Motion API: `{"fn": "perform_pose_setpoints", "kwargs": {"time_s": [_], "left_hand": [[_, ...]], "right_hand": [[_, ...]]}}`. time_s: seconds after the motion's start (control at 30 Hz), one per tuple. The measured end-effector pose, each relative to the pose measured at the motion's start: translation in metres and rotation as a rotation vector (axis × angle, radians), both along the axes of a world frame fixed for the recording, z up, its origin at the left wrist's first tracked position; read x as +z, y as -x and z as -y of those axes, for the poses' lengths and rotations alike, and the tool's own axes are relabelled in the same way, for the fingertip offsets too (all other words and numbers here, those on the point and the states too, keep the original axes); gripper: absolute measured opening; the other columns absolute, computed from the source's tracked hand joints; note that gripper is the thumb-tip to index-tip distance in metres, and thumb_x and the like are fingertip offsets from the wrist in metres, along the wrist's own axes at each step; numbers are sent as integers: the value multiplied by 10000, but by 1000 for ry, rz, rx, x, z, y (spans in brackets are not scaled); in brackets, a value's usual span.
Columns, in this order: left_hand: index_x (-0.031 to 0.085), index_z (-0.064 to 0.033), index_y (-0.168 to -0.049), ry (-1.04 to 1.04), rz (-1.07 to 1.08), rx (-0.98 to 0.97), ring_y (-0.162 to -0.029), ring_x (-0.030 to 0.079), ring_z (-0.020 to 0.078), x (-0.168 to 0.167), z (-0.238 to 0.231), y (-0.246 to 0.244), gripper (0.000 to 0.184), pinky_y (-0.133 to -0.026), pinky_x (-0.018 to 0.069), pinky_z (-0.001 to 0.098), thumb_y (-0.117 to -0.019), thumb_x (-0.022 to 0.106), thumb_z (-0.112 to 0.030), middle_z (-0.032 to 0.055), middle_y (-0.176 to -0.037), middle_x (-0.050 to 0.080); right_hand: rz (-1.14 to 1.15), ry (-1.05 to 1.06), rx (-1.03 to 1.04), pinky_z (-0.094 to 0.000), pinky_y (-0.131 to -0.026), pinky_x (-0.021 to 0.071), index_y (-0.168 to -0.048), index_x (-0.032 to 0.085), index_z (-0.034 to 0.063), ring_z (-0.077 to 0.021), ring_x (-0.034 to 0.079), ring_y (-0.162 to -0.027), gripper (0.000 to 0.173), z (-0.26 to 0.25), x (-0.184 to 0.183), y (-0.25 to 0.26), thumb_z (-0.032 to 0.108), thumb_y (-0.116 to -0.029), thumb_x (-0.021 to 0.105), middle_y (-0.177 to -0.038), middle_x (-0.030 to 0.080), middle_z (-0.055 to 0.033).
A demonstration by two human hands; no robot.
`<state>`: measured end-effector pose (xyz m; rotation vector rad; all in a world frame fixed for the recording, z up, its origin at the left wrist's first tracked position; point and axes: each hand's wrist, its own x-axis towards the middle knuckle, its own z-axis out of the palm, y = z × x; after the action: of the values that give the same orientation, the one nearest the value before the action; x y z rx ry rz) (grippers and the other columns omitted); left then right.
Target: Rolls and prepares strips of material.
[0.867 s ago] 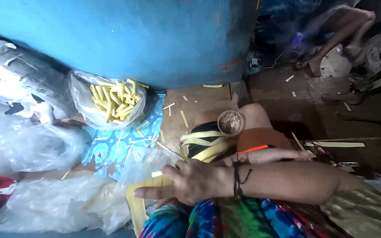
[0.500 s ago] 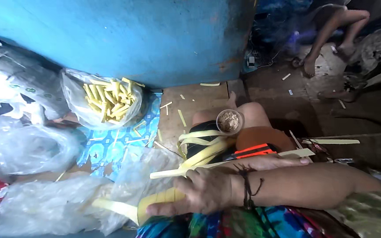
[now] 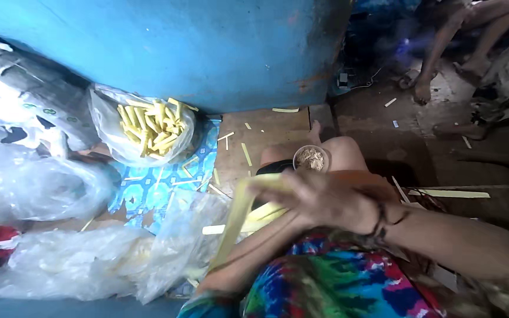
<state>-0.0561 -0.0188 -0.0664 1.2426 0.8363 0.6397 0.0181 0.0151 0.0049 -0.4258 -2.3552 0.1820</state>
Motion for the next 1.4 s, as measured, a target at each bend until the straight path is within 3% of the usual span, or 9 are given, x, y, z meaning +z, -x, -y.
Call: {"fn": "perform_pose_setpoints", "kwargs": {"time_s": [0.27, 0.4, 0.5, 0.63, 0.83, 1.0, 1.13, 1.27, 1.4], "left_hand": [[586, -111, -1248, -740, -408, 671, -1139, 602, 121, 80, 28, 98, 412, -907, 543, 339, -976, 666, -411, 32, -1229, 618], [676, -51, -1047, -622, -444, 681, -902, 663, 119, 67, -1, 100, 241, -784, 592, 302, -889, 787, -195, 56, -1028, 657], [690, -34, -1046, -485, -378, 529, -800, 673, 77, 70, -4, 103, 180, -732, 603, 254, -910, 756, -131, 28, -948, 678], [704, -41, -1017, -179, -190, 206, -727, 646, 27, 66, -13, 122, 118, -694, 555, 212, -910, 744, -71, -17, -819, 697], [641, -15, -1081, -145, -208, 388, -734, 697, 125, 49, -24, 118, 123, -711, 611, 286, -960, 662, -9, 69, -888, 710], [669, -19, -1091, -179, -236, 366, -713, 685, 111, 44, -30, 117, 184, -700, 603, 279, -916, 722, 0, 57, -849, 709], [643, -14, -1103, -169, -236, 437, -732, 704, 140, 39, -34, 116, 188, -697, 626, 299, -928, 699, 25, 86, -939, 705], [664, -35, -1055, -194, -224, 388, -665, 645, 107, 33, -36, 116, 138, -636, 565, 262, -929, 719, -30, 58, -832, 696], [648, -16, -1056, -157, -183, 437, -706, 693, 117, 30, -38, 114, 146, -677, 608, 272, -926, 700, 23, 61, -856, 713]], "right_hand": [[174, 144, -340, -464, -477, 526, -1540, 492, 223, -335, 625, -616, 509, -29, -34, -54, 168, -1033, 499, -1039, 615, -234], [52, 253, -243, -428, -532, 549, -1522, 518, 221, -287, 645, -665, 457, -11, -35, -39, 291, -1074, 461, -998, 638, -189], [23, 868, -57, -262, -677, 557, -1557, 449, 216, -89, 631, -766, 468, -7, -20, -52, 292, -1095, 444, -1100, 677, -45], [-145, 2008, 439, -222, -411, 538, -1350, 514, 211, -72, 588, -476, 439, -19, -32, -73, 512, -1087, 330, -892, 688, -37], [-151, 692, -151, -278, -867, 576, -1369, 637, 51, -138, 670, -998, 415, -3, -53, -60, 244, -1002, 647, -1161, 676, -119], [-441, 1677, -156, -191, -583, 561, -1343, 597, 71, -64, 653, -620, 393, -14, -49, -66, 218, -1124, 307, -786, 699, -22], [-204, 827, -235, -252, -888, 572, -1348, 652, 49, -99, 670, -1022, 363, -8, -67, -74, 217, -1037, 568, -1170, 690, -81], [-474, 1634, -238, -199, -564, 564, -1300, 618, 40, -73, 659, -606, 387, -11, -59, -72, 197, -1130, 307, -780, 709, -21], [-200, 847, -270, -258, -893, 569, -1343, 655, 40, -98, 664, -1029, 384, -5, -75, -79, 245, -1029, 576, -1198, 676, -93]]}}
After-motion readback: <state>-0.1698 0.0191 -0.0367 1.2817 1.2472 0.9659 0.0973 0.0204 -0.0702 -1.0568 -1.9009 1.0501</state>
